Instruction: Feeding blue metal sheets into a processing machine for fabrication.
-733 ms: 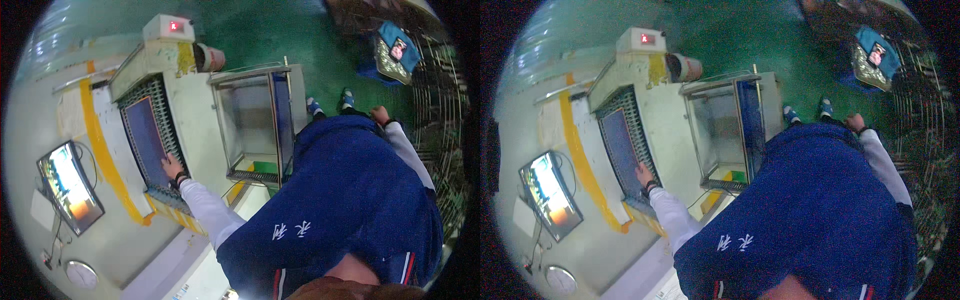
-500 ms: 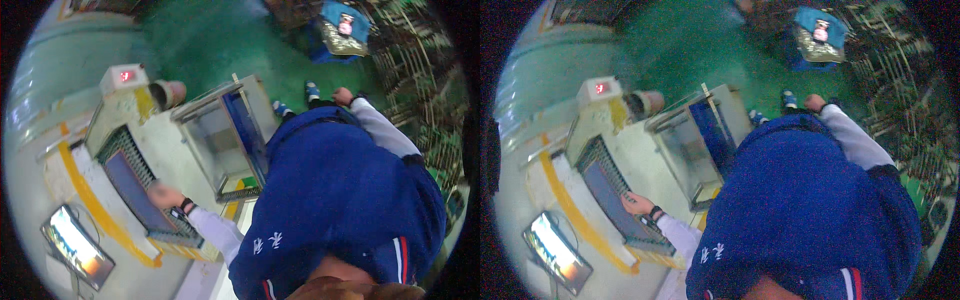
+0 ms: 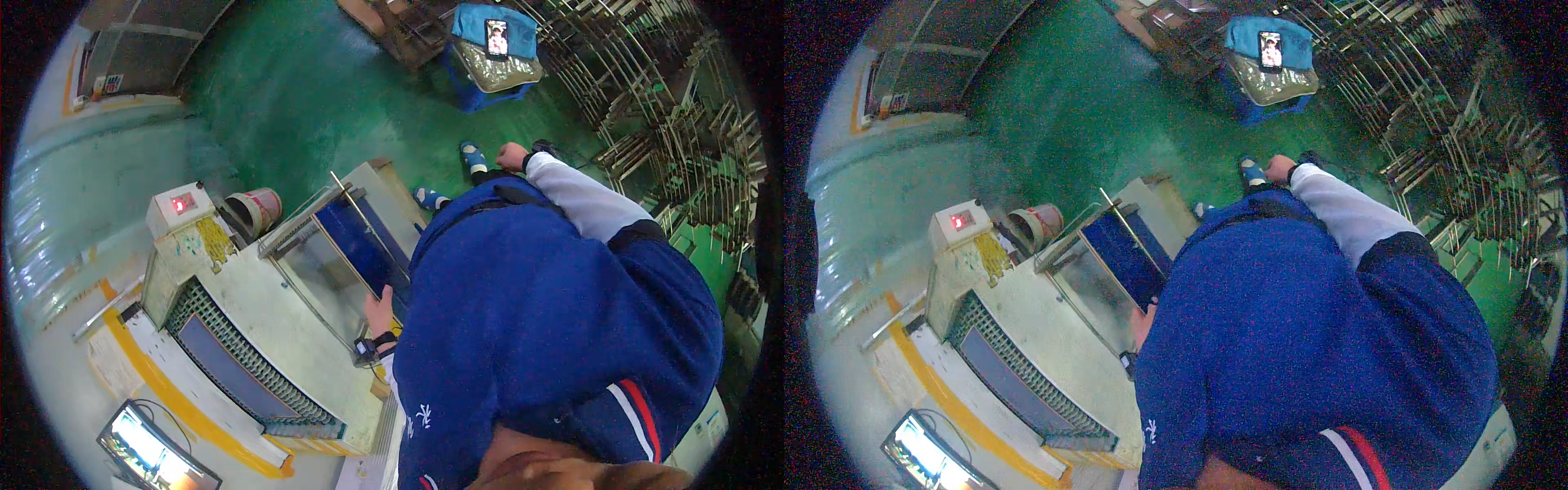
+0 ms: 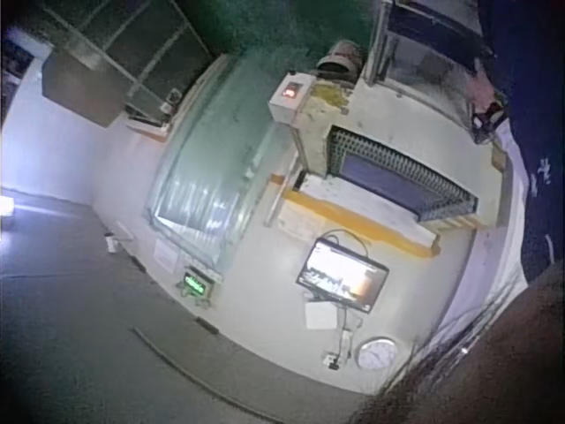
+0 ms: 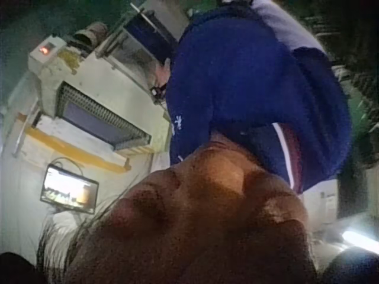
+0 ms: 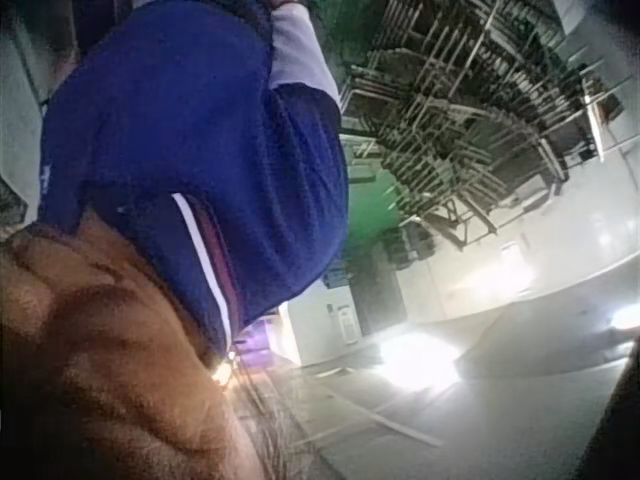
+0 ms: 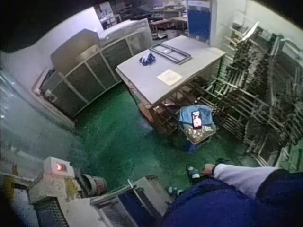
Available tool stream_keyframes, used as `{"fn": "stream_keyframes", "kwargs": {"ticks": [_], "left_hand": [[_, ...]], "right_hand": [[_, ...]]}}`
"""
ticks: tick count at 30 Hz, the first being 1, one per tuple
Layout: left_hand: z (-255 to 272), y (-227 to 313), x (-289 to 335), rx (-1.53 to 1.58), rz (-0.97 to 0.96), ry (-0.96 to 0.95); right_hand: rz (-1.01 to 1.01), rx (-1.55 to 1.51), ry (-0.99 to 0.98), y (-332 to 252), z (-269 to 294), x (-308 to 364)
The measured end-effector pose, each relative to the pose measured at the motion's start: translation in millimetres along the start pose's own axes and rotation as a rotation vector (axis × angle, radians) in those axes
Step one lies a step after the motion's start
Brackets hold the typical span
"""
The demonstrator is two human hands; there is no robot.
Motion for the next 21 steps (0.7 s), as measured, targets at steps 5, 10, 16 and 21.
{"fn": "stream_keyframes", "kwargs": {"ticks": [5, 10, 16, 21], "left_hand": [[-6.5, -22.1, -2.0, -0.053, 0.118, 0.093], [-10.6, -38.4, -5.3, -0.156, 0.079, 0.163], [-12.7, -36.7, -6.4, -0.255, 0.114, 0.172], [-15.5, -27.2, -5.2, -0.222, 0.037, 0.204]], "right_hand": [[-0.004, 0.002, -0.026, 5.6, 5.4, -6.2], [0.032, 0.022, -0.020, -0.2, 15.8, -5.9], [0.016, 0.039, -0.040, 6.8, 24.7, -5.5], [0.049, 0.022, -0.030, 14.5, 31.3, -7.5]]}}
Point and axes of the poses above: each hand's wrist, its own x-axis away from the middle knuckle, its own z-axis out of the back of the hand, y = z × x, the point moved 4 cm from there along -x, towards the middle knuckle, and after that the axes turned 4 degrees about y, right-handed, at the moved point
